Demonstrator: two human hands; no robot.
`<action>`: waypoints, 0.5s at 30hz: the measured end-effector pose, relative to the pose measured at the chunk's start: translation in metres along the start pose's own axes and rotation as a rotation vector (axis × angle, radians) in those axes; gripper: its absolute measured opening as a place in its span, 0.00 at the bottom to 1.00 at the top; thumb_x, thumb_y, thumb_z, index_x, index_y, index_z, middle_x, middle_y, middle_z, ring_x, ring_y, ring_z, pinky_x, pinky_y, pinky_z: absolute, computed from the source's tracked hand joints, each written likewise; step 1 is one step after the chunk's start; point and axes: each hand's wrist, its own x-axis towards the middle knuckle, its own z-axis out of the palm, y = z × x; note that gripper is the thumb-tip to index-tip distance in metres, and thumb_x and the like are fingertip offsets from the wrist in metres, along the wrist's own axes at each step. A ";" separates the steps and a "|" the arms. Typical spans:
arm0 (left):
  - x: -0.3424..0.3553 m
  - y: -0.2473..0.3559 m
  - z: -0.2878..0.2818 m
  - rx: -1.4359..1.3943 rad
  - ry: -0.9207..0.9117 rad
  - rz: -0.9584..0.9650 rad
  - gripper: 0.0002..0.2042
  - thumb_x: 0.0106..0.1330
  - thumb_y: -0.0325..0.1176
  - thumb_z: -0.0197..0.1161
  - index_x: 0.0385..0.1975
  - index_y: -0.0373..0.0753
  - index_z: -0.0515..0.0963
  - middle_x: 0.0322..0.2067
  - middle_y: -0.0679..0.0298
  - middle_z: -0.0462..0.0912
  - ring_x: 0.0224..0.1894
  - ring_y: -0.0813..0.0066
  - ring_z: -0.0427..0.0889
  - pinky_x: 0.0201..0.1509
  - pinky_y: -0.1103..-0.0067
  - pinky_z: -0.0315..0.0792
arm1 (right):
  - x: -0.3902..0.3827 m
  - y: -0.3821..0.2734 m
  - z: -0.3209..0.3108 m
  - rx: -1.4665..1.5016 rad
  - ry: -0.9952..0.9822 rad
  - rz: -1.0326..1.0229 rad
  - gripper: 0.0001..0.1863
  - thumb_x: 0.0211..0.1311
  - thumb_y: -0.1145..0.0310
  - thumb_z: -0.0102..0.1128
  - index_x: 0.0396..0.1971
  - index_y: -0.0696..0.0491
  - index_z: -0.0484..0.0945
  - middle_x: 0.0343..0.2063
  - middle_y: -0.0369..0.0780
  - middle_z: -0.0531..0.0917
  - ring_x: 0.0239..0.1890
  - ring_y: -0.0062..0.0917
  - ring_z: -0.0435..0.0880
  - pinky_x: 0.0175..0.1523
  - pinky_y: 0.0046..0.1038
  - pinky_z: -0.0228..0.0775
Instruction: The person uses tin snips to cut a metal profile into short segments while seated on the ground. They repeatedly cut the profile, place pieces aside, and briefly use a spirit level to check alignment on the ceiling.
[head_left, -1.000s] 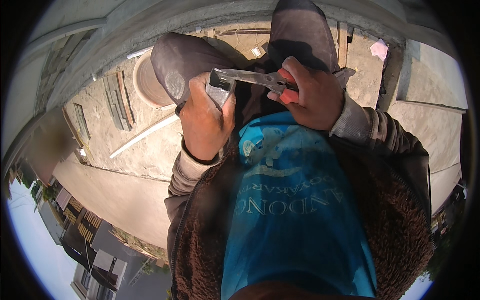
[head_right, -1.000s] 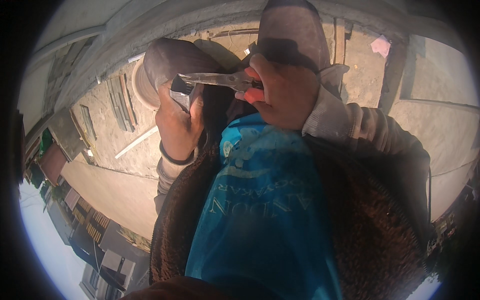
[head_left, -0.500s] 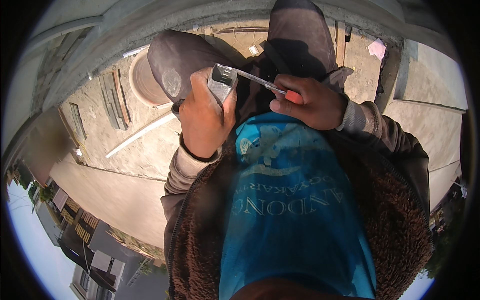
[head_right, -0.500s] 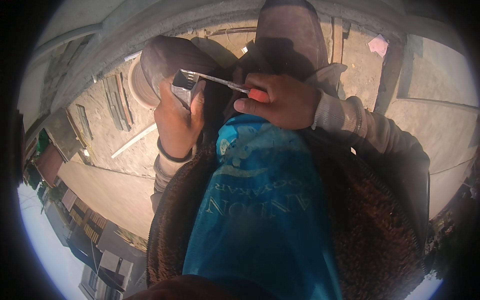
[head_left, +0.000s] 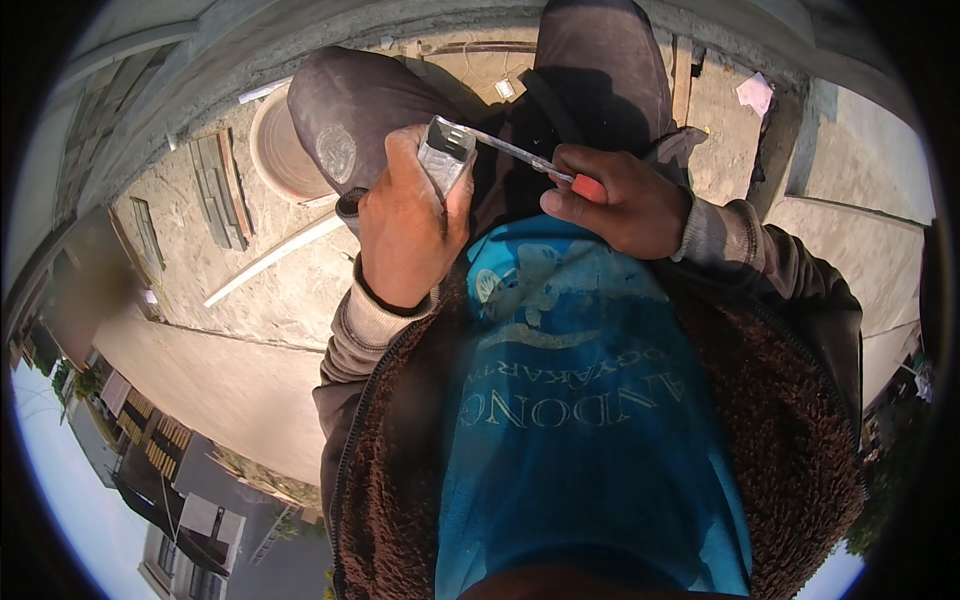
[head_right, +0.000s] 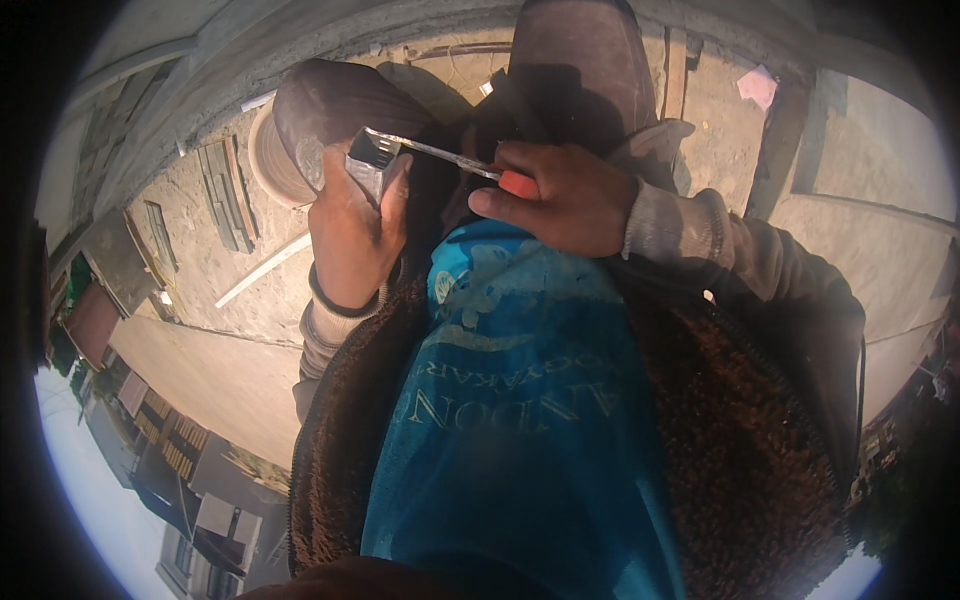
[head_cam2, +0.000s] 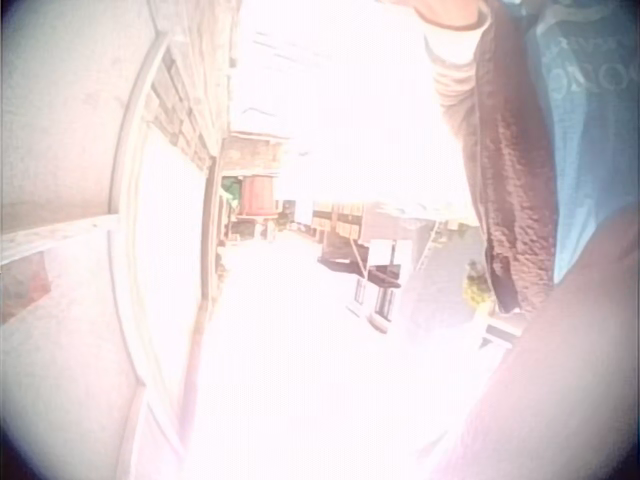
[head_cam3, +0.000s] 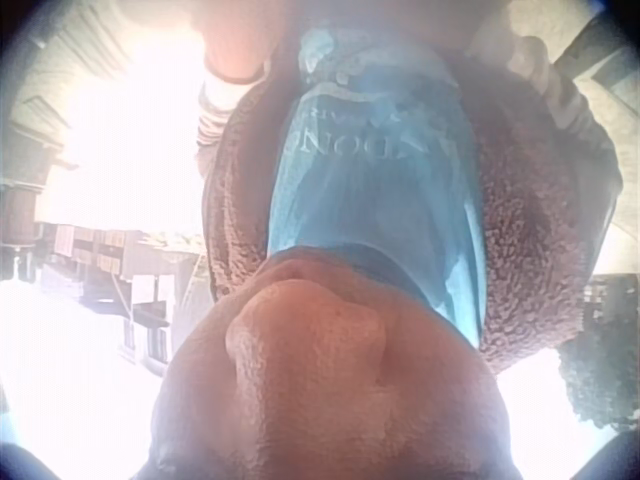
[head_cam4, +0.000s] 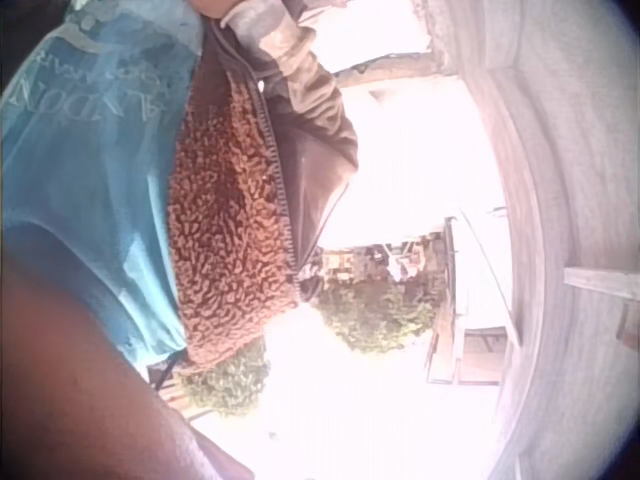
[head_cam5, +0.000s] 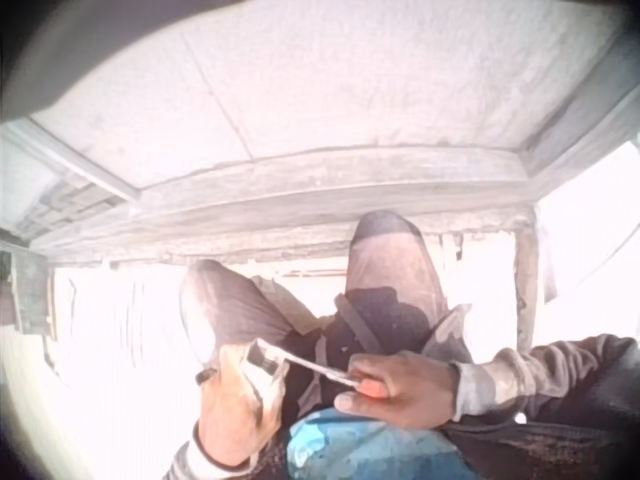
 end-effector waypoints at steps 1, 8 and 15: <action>0.000 0.000 0.000 -0.009 0.003 0.001 0.19 0.68 0.32 0.67 0.52 0.32 0.68 0.32 0.44 0.83 0.35 0.42 0.86 0.36 0.63 0.77 | 0.000 0.001 0.002 0.004 0.005 0.006 0.25 0.72 0.44 0.57 0.34 0.55 0.72 0.23 0.39 0.71 0.26 0.25 0.70 0.37 0.33 0.65; 0.000 -0.004 0.001 -0.044 -0.012 0.025 0.19 0.66 0.32 0.67 0.51 0.33 0.68 0.30 0.43 0.82 0.33 0.39 0.84 0.34 0.58 0.77 | 0.002 0.002 0.006 0.012 0.042 0.012 0.27 0.69 0.43 0.58 0.35 0.57 0.72 0.24 0.49 0.77 0.29 0.42 0.80 0.38 0.39 0.70; -0.001 -0.001 0.005 0.016 -0.022 0.027 0.20 0.66 0.33 0.68 0.51 0.33 0.67 0.29 0.43 0.81 0.32 0.39 0.84 0.33 0.57 0.77 | 0.001 0.006 0.005 0.018 0.022 0.010 0.29 0.70 0.40 0.56 0.37 0.56 0.71 0.25 0.48 0.75 0.30 0.43 0.80 0.38 0.40 0.70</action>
